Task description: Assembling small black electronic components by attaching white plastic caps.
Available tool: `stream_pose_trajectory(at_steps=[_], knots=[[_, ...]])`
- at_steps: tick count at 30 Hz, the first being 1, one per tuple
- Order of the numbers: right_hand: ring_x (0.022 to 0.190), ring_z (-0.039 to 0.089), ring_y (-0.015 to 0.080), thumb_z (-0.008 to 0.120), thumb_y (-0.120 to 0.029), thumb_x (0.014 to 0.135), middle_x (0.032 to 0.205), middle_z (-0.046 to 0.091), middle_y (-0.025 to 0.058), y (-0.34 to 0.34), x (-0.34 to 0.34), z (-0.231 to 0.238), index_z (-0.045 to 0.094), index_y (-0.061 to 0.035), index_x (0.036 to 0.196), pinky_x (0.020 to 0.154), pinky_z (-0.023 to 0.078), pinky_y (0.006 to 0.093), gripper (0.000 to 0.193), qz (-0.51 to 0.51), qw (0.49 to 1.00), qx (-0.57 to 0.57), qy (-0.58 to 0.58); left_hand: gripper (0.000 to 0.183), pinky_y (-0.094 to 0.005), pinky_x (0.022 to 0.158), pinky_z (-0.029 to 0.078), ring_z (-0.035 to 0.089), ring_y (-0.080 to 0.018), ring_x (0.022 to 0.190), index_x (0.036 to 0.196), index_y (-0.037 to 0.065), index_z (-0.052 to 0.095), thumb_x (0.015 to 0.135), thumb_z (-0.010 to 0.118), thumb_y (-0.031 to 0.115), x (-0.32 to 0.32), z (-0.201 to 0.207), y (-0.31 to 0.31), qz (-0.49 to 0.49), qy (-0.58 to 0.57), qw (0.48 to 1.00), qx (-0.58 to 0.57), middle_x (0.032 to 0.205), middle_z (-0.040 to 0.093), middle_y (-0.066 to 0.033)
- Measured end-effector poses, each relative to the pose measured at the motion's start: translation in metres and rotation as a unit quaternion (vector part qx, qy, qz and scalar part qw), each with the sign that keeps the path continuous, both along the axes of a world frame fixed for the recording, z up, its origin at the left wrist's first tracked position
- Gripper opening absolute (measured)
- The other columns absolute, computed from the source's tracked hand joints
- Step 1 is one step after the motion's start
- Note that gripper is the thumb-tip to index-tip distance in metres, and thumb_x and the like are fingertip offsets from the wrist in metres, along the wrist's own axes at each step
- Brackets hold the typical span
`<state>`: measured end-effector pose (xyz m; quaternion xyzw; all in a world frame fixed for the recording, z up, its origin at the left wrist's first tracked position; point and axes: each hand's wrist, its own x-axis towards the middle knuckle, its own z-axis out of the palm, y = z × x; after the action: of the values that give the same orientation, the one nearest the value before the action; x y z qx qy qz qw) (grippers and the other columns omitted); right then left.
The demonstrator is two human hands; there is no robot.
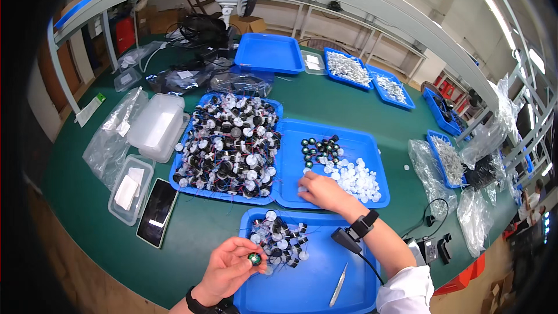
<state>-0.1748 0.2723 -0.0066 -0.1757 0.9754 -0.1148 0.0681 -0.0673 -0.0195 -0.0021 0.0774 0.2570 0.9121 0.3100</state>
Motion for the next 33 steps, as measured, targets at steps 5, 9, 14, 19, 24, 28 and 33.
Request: stream_pose_trajectory(at_steps=[5,9,14,19,24,28,33], knots=[[0.097,0.053,0.0294,0.061,-0.018,0.075,0.106,0.053,0.0124,0.064,0.032,0.008,0.059,-0.0039,0.093,0.08,0.043,0.0454,0.023,-0.112,0.986,0.044,0.113,0.027,-0.0346,0.072,0.049,0.058,-0.0241,0.083,0.108,-0.002,0.05,0.083,0.059,0.004,0.004,-0.001,-0.002,0.023,0.02,0.997,-0.07,0.096,0.059,-0.0172],[0.118,0.037,0.0423,0.066,-0.032,0.073,0.128,0.036,0.0253,0.11,0.031,-0.004,0.05,-0.0045,0.112,0.095,0.037,0.0473,0.051,-0.243,0.961,0.054,0.123,0.025,-0.0387,0.078,0.049,0.059,-0.0233,0.087,0.109,-0.004,0.049,0.085,0.056,0.001,0.007,0.002,0.004,0.016,0.025,0.997,-0.067,0.103,0.057,-0.0176],[0.129,0.018,0.0469,0.053,-0.069,0.07,0.143,0.016,0.0233,0.076,0.028,0.001,0.032,-0.019,0.135,0.093,0.026,0.0662,0.085,-0.256,0.959,0.122,0.02,0.023,-0.0361,0.072,0.05,0.059,-0.0247,0.082,0.103,-0.003,0.052,0.082,0.059,0.002,0.005,-0.005,0.005,0.015,0.067,0.992,-0.108,0.098,0.058,-0.0182],[0.124,0.025,0.0447,0.061,-0.055,0.07,0.138,0.029,0.0169,0.089,0.033,-0.003,0.043,-0.0314,0.127,0.094,0.033,0.0571,0.063,-0.164,0.98,0.103,0.047,0.024,-0.037,0.072,0.05,0.059,-0.025,0.082,0.104,-0.004,0.051,0.082,0.06,0.002,0.009,-0.01,0.004,0.004,0.084,0.99,-0.115,0.099,0.058,-0.019],[0.094,0.056,0.0381,0.065,-0.028,0.066,0.122,0.042,0.0177,0.095,0.027,-0.002,0.054,-0.023,0.115,0.081,0.048,0.0414,0.051,-0.13,0.99,-0.004,0.056,0.025,-0.0369,0.073,0.05,0.059,-0.0247,0.083,0.104,-0.005,0.051,0.082,0.061,0.002,0.007,-0.015,0.002,0.002,0.089,0.988,-0.128,0.1,0.058,-0.0194],[0.087,0.059,0.0361,0.068,-0.02,0.062,0.106,0.053,0.0185,0.113,0.019,-0.008,0.061,-0.0149,0.104,0.077,0.05,0.0392,0.043,-0.116,0.986,-0.058,0.108,0.026,-0.037,0.074,0.05,0.059,-0.0246,0.082,0.105,-0.004,0.051,0.082,0.061,0.002,0.004,-0.012,0.003,-0.008,0.075,0.991,-0.113,0.1,0.057,-0.0192],[0.091,0.058,0.0285,0.069,-0.011,0.057,0.098,0.057,0.0141,0.125,0.022,0.014,0.063,-0.0086,0.098,0.08,0.047,0.0346,0.041,-0.151,0.978,-0.137,0.035,0.029,-0.0354,0.079,0.048,0.058,-0.0221,0.087,0.109,-0.005,0.05,0.084,0.059,0.006,0.003,-0.012,0.001,-0.034,0.086,0.993,-0.075,0.102,0.057,-0.0153]])
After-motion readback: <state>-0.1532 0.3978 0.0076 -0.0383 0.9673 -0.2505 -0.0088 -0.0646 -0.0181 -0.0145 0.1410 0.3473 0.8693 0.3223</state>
